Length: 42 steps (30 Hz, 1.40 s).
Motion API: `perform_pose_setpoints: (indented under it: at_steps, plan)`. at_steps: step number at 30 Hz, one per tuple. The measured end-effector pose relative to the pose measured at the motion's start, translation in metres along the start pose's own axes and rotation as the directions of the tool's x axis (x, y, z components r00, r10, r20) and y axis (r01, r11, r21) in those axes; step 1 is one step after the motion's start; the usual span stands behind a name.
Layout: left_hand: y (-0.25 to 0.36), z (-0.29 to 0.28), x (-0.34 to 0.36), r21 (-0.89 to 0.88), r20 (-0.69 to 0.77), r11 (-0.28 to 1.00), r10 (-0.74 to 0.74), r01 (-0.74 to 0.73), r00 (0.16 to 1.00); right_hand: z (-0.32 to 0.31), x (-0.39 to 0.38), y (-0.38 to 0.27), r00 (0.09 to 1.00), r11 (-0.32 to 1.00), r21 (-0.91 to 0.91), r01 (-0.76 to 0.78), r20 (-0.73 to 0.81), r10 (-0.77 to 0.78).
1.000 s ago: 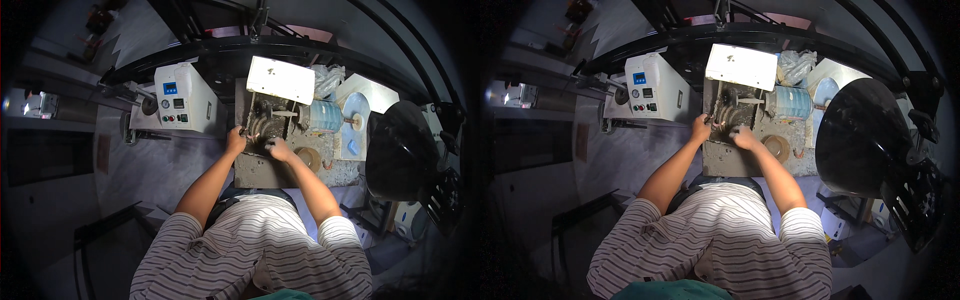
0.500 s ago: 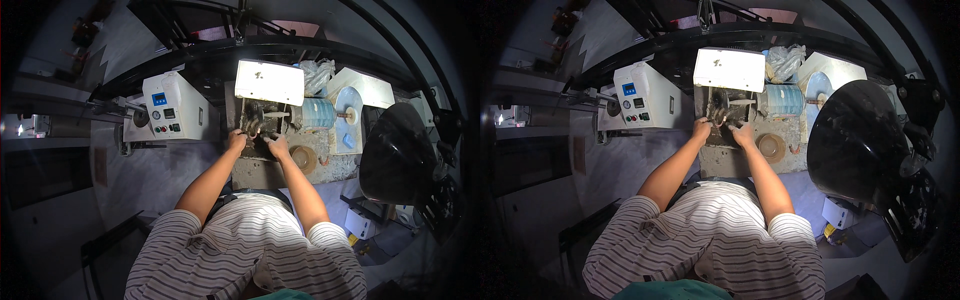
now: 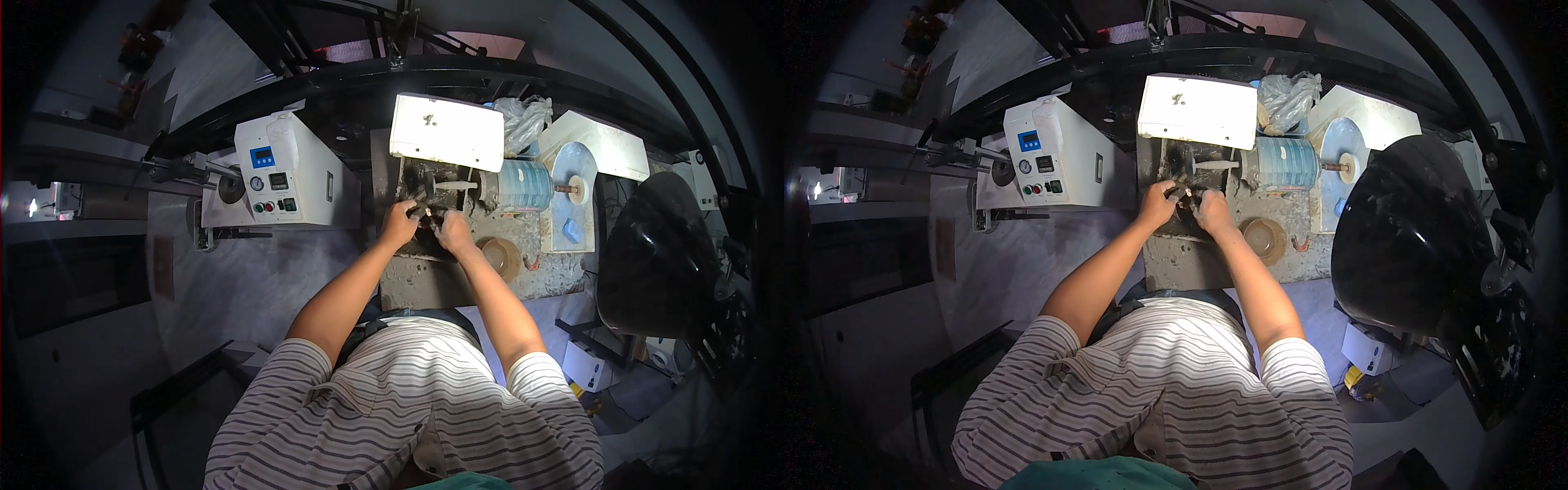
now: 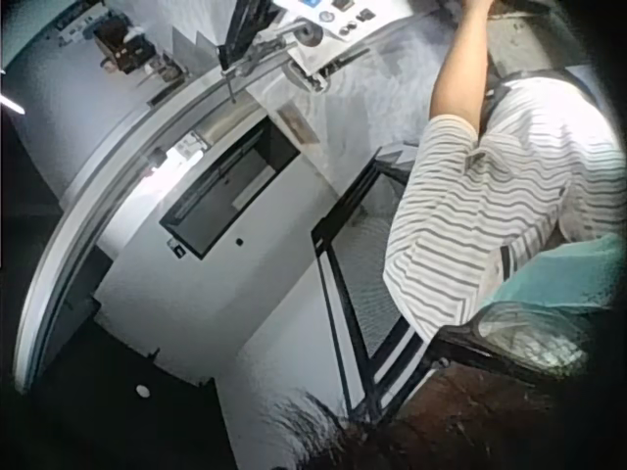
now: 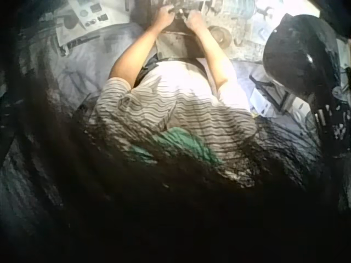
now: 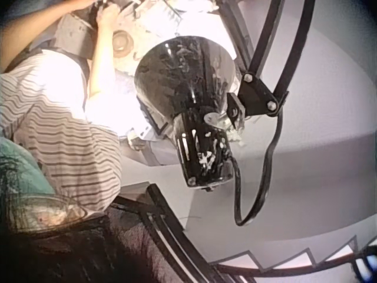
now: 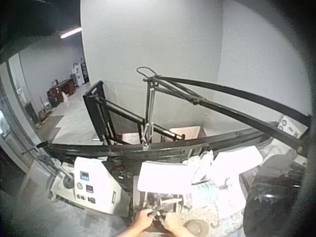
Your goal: The person polishes a dental prosthesis by holding and rotating it against the spinning wheel of a polishing lathe by hand.
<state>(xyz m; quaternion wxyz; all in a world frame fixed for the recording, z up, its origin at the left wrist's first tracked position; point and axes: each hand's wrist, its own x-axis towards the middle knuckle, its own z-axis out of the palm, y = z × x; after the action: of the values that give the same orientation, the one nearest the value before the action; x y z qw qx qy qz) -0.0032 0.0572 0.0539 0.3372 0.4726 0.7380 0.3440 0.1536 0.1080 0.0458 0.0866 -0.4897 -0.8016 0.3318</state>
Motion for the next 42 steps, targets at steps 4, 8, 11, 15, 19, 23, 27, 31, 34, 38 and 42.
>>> perform_pose_setpoints:
  at_steps: [4, 8, 11, 15, 19, 23, 27, 31, 34, 38, 42]
  plan:
    - [-0.025, 0.013, 0.018, -0.078, 0.085, 0.996, -0.043, 0.050, 0.995, -0.005, 0.009, -0.002, 0.999, 0.997, 0.071, 0.038, 0.027, -0.040]
    - [-0.033, 0.025, 0.019, -0.137, -0.122, 0.990, -0.050, 0.033, 0.991, -0.028, 0.003, -0.016, 0.994, 0.986, 0.155, -0.055, -0.081, 0.068]
    - [-0.030, 0.024, 0.021, -0.222, -0.117, 0.974, -0.064, 0.037, 0.991, -0.043, 0.000, -0.017, 0.976, 0.964, 0.256, -0.076, -0.181, 0.125]
    - [-0.028, 0.021, 0.021, -0.336, 0.028, 0.937, -0.092, 0.096, 0.995, -0.050, -0.006, -0.026, 0.947, 0.950, 0.289, 0.120, -0.321, -0.022]
    - [-0.004, 0.027, 0.015, -0.286, -0.007, 0.949, -0.139, 0.131, 0.990, -0.036, 0.000, -0.022, 0.980, 0.957, 0.257, 0.133, -0.180, -0.088]
    - [-0.005, 0.030, 0.021, -0.580, -0.017, 0.782, -0.291, 0.228, 0.957, -0.016, 0.012, -0.002, 0.989, 0.970, 0.210, -0.121, -0.061, 0.137]
    - [0.004, 0.038, 0.022, -0.767, -0.007, 0.576, -0.447, 0.282, 0.895, -0.009, 0.020, 0.004, 0.993, 0.985, 0.144, -0.094, -0.062, 0.104]
    - [-0.004, 0.041, 0.025, -0.842, 0.020, 0.441, -0.552, 0.312, 0.834, -0.003, 0.018, 0.001, 0.976, 0.997, -0.035, 0.070, -0.204, -0.075]
    - [0.007, 0.041, 0.021, -0.829, 0.122, 0.395, -0.563, 0.397, 0.817, -0.009, 0.022, 0.008, 0.979, 0.997, -0.007, 0.083, -0.189, -0.083]
    - [0.002, 0.034, 0.022, -0.811, 0.069, 0.418, -0.625, 0.409, 0.777, 0.006, 0.027, 0.012, 0.983, 0.995, 0.016, 0.100, -0.157, -0.096]
    - [-0.002, 0.018, 0.011, -0.751, -0.032, 0.627, -0.350, 0.209, 0.936, -0.037, 0.006, -0.021, 0.987, 0.989, 0.143, 0.020, -0.163, 0.004]
